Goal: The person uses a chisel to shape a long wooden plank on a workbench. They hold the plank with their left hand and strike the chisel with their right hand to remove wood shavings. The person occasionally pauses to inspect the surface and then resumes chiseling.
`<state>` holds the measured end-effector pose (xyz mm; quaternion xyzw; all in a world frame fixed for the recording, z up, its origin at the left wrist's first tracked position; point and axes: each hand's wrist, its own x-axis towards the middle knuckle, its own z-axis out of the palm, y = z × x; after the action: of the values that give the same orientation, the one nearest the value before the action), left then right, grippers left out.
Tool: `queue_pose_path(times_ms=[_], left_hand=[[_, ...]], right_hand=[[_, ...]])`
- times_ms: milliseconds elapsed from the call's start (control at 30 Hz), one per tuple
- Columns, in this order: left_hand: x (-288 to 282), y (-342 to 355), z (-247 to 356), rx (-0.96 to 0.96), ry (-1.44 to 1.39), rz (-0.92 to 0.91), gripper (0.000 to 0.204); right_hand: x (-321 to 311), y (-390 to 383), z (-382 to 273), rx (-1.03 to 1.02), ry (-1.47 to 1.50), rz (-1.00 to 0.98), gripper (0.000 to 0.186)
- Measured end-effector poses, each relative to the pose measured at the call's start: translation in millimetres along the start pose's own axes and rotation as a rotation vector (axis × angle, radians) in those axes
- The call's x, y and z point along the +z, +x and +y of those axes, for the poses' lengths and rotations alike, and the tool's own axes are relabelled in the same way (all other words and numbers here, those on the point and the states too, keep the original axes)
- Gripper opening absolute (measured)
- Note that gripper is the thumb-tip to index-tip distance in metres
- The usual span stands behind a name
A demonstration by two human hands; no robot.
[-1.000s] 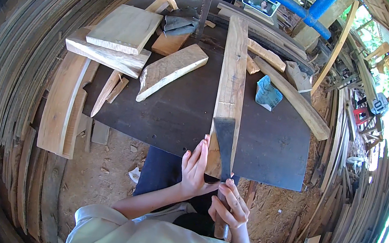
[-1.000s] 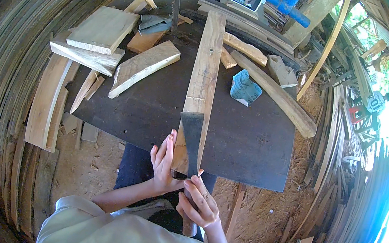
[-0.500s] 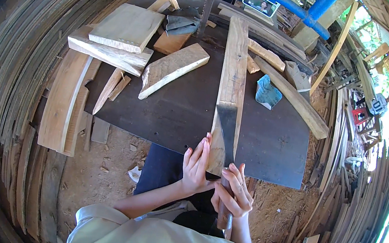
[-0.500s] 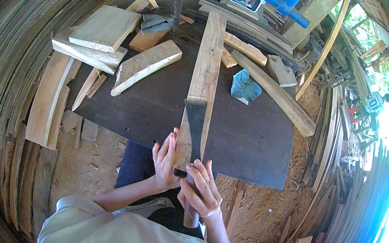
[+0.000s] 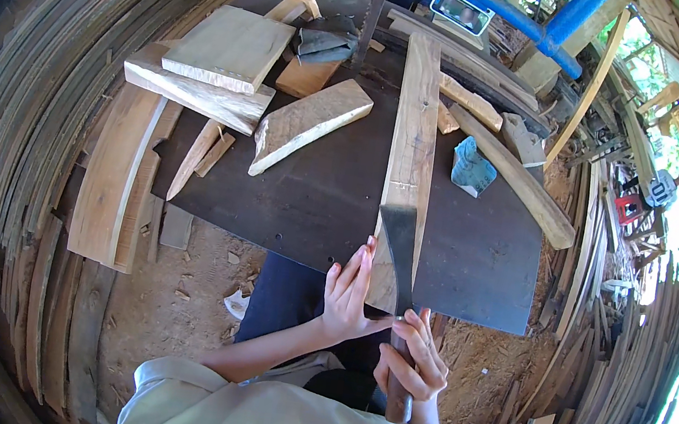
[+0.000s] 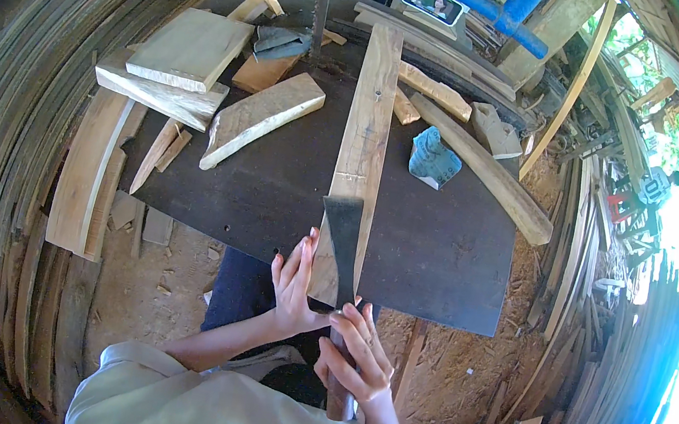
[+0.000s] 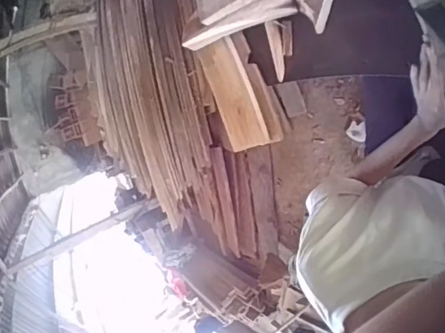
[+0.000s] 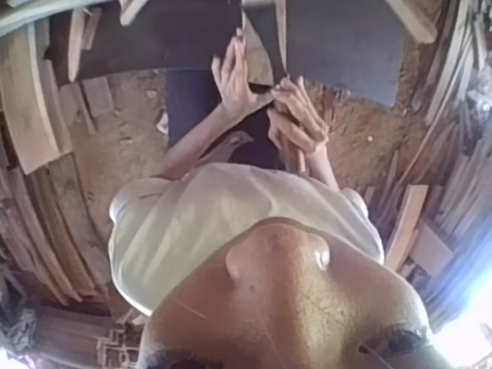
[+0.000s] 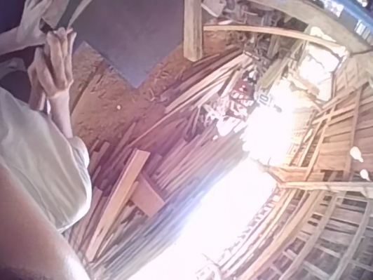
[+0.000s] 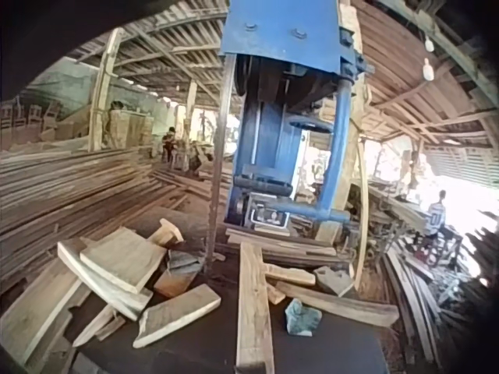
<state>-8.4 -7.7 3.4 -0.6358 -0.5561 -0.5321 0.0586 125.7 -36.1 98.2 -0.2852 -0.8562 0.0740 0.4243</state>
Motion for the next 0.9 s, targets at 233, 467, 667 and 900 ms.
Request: queue_pose_path(times_ms=[233,467,667,900], left_hand=[[-1,-6,-3,-0.037,-0.002,-0.054,0.092],[-2,-2,-1,0.008,0.002,-0.022,0.094],[-2,-5,-3,-0.023,0.021,-0.049,0.089],[4,-3,-4,0.018,0.007,0.042,0.077]], right_hand=[[16,15,15,-0.014,0.012,0.036,0.027],[-2,-4,-4,0.027,-0.046,-0.005,0.026],[14,18,9,-0.009,-0.016,0.044,0.025],[15,10,12,-0.02,-0.046,0.029,0.023]])
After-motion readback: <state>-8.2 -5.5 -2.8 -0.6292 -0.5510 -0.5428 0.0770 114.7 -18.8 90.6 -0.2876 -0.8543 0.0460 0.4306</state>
